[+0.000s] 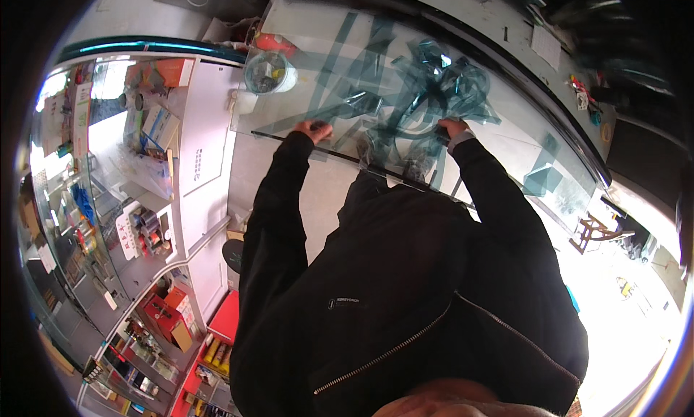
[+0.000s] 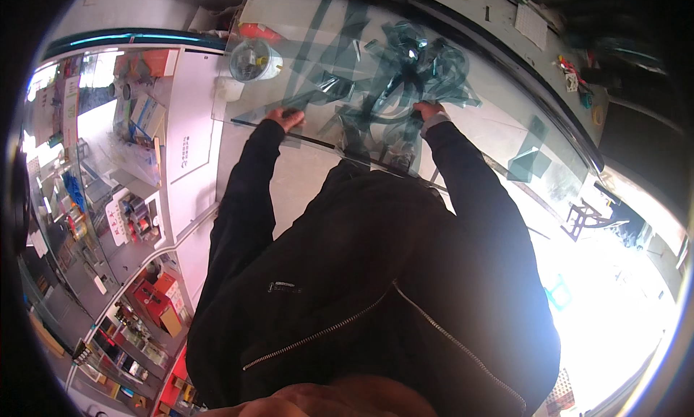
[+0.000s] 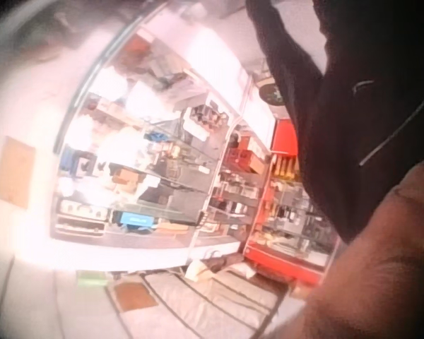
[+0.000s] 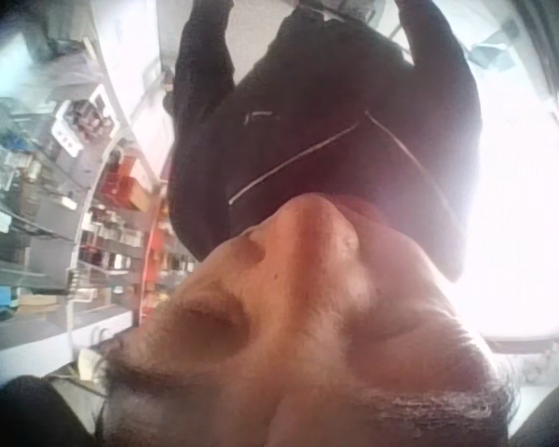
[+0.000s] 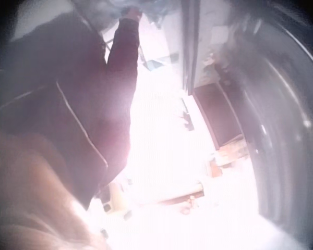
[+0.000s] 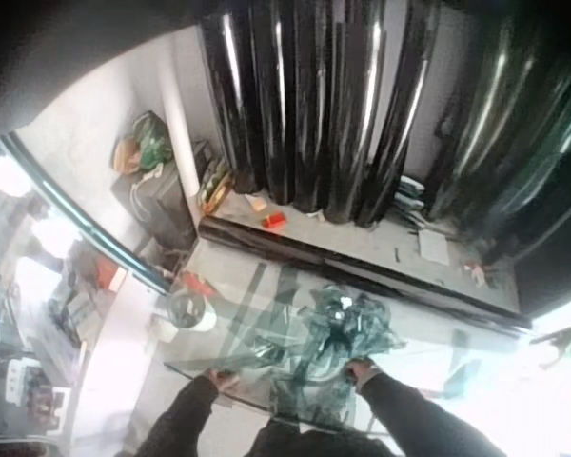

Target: The person applies a strip of tint film to a glass pane on a workbench, smoothing it with a squeegee and trimming edges. They repeat the process on additional strips, aligning and pressing the film onto the glass surface.

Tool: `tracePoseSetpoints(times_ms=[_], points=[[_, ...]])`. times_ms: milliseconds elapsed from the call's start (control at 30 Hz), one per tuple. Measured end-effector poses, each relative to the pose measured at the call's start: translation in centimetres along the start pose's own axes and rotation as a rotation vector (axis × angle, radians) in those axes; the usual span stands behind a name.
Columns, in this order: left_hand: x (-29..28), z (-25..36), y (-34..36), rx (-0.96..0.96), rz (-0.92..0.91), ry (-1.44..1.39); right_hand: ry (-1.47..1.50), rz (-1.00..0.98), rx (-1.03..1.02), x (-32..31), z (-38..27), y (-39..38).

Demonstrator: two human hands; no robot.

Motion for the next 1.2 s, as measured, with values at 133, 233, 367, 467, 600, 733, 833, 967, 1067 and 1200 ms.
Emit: tracePoseSetpoints(times_ms=[133, 233, 367, 467, 600, 733, 833, 967, 1067, 1200], points=[[-3.6, 5.2, 3.9, 0.067, 0.166, 0.326, 0.06, -0.001, -0.074, 1.8, 0.4, 0.0], [-5.5, 7.5, 6.1, 0.128, 0.268, 0.371, 0.067, -0.092, -0.067, 4.3, -1.8, -2.9], [-7.1, 8.3, 8.5, 0.206, 0.332, 0.193, 0.255, -0.19, 0.016, 9.8, -7.1, -7.9], [-8.4, 7.2, 9.2, 0.223, 0.367, 0.244, 0.373, -0.298, 0.061, 12.6, -10.5, -11.9], [-10.0, 4.0, 9.5, 0.138, 0.392, 0.239, 0.498, -0.517, -0.1, 14.0, -12.5, -14.1], [-10.1, 1.1, 9.1, 0.127, 0.39, 0.054, 0.394, -0.403, -0.158, 13.2, -10.0, -10.5], [-8.2, 1.3, 8.4, 0.053, 0.331, 0.05, 0.223, -0.441, -0.184, 8.9, -5.3, -6.5], [-2.2, 3.2, 6.6, -0.098, 0.039, -0.121, 0.284, -0.523, -0.182, 4.4, 1.6, -5.1], [3.5, 4.8, 6.2, -0.15, -0.045, 0.007, 0.421, -0.363, -0.119, 3.5, 6.7, -6.7], [10.9, 4.5, 5.3, 0.041, -0.195, 0.178, 0.58, -0.447, 0.259, 3.3, 9.6, -7.5]])
Point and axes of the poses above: each hand's wrist, its own y-axis towards the middle knuckle, its own x-axis out of the palm, z = x × y, the point moved 1 cm from there along y, towards the middle knuckle, and after that the axes turned 6 degrees about x, right-handed, at the moved point
